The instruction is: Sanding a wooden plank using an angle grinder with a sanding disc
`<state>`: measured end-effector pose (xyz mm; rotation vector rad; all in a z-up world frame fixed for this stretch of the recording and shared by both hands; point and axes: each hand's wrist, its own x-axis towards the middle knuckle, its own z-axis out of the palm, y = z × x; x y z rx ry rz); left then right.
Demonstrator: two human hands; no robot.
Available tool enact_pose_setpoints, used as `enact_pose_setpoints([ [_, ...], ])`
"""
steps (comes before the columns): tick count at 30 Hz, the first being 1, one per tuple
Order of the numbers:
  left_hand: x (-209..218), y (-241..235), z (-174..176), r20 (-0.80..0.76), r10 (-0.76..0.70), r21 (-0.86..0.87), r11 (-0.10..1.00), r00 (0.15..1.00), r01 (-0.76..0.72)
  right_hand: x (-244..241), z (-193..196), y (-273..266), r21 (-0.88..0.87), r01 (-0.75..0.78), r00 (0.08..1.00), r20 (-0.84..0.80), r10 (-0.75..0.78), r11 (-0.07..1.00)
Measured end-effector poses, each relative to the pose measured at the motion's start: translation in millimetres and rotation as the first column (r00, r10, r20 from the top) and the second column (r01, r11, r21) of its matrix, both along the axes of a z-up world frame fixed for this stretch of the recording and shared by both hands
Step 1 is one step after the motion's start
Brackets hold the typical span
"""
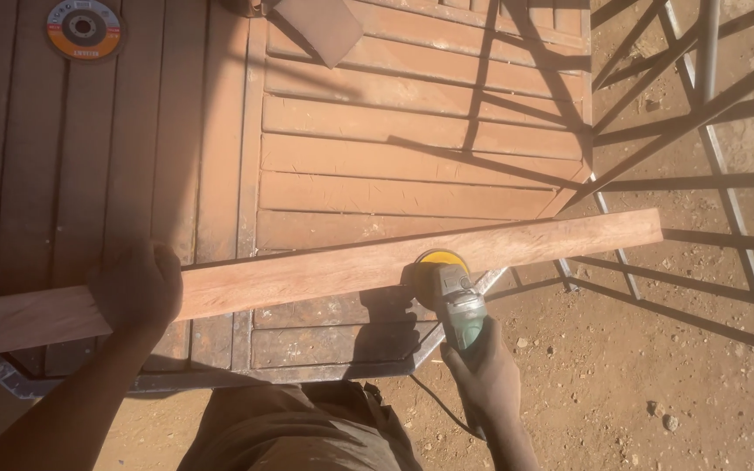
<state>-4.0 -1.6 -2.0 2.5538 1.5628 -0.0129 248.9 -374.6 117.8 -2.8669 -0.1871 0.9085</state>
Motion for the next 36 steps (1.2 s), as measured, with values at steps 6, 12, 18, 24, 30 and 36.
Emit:
enact_pose_setpoints([
  [6, 2.1, 2.9, -2.5, -0.013, 0.059, -0.033, 0.998, 0.998, -0.06, 27.1, -5.9, -19.8, 0.003, 0.174, 0.983, 0.056, -0.174, 0.985],
  [12, -0.2, 2.7, -3.2, -0.029, 0.031, 0.018, 0.999, 0.999, -0.031, 34.2, -3.0, -29.6, 0.004, 0.283, 0.953, 0.115, -0.281, 0.959],
  [18, -0.1, 1.5, -5.3, 0.0, 0.039, -0.013, 0.999, 0.999, -0.039, 3.0, -0.3, -9.6, 0.024, 0.025, 0.999, -0.036, -0.024, 0.999],
  [24, -4.8, 3.2, -16.2, -0.052, 0.013, 0.085, 0.996, 0.999, -0.008, 16.6, -8.2, -25.2, 0.002, 0.026, 0.999, -0.02, -0.026, 1.0],
  [30, 8.1, -2.2, 12.6, 0.182, 0.026, -0.022, 0.999, 0.983, -0.023, 38.1, 2.9, -35.6, -0.021, 0.227, 0.971, 0.086, -0.224, 0.974],
  [36, 1.0, 1.0, -4.1, 0.073, 0.032, 0.01, 0.999, 0.997, -0.032, 2.2, -10.5, -20.1, 0.045, 0.113, 0.994, -0.001, -0.113, 0.993],
])
